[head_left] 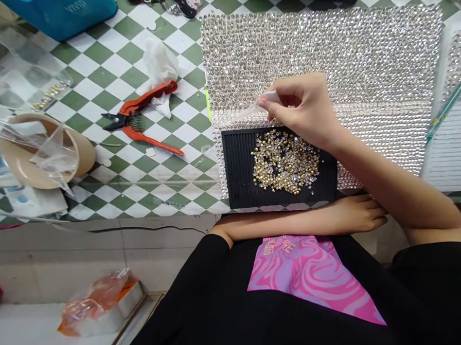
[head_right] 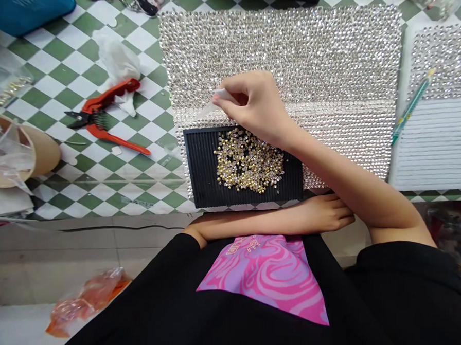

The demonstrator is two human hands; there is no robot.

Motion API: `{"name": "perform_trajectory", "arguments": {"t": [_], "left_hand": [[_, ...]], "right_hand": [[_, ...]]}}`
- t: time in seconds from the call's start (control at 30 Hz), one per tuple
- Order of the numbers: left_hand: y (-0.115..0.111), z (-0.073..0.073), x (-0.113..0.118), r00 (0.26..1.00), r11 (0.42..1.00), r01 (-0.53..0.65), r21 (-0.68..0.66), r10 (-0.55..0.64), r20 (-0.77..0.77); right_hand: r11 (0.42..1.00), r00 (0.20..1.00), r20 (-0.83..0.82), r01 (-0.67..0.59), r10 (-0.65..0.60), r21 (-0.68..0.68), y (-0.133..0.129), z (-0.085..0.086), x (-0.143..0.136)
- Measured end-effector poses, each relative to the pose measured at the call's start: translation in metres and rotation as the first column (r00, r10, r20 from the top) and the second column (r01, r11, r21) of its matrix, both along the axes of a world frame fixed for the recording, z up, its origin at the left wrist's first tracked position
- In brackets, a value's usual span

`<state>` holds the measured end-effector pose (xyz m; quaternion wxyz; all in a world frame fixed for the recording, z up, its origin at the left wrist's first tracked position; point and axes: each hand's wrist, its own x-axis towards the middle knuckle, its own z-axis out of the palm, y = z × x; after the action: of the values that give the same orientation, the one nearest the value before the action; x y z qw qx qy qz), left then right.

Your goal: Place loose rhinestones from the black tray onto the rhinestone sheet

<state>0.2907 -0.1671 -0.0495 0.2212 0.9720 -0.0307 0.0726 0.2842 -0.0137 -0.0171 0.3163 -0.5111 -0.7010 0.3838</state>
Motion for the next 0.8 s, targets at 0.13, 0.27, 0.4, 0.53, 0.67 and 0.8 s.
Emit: {"name": "perform_trajectory", "arguments": {"t": [0.13,0.27,0.4,0.53,0.67,0.8], "left_hand": [[0.003,0.005,-0.001,1.0,1.0,0.019,-0.005,-0.019,-0.02],[0.003,0.004,-0.001,1.0,1.0,0.011,-0.012,-0.012,-0.019],[0.001,0.001,0.0,1.0,1.0,-0.005,-0.027,0.005,-0.004],[0.002,0.001,0.0,1.0,0.999,-0.005,-0.043,0.005,-0.005],[0.004,0.006,-0.002,0.999,0.999,0.013,-0.041,-0.015,-0.031],[0.005,0.006,-0.003,1.0,0.999,0.013,-0.031,-0.013,-0.028]], "right_hand": [[1.0,1.0,0.005,0.014,-0.014,-0.001,-0.001,-0.001,0.003],[1.0,1.0,0.005,0.026,-0.027,0.007,-0.002,-0.001,0.006],[1.0,1.0,0.011,0.028,-0.028,0.003,-0.003,0.0,0.008],[1.0,0.999,0.018,0.028,-0.028,0.0,-0.004,0.0,0.01],[1.0,1.0,0.018,0.024,-0.024,0.003,-0.003,-0.001,0.012],[0.999,0.999,0.023,0.028,-0.028,0.017,-0.003,0.0,0.014]]}}
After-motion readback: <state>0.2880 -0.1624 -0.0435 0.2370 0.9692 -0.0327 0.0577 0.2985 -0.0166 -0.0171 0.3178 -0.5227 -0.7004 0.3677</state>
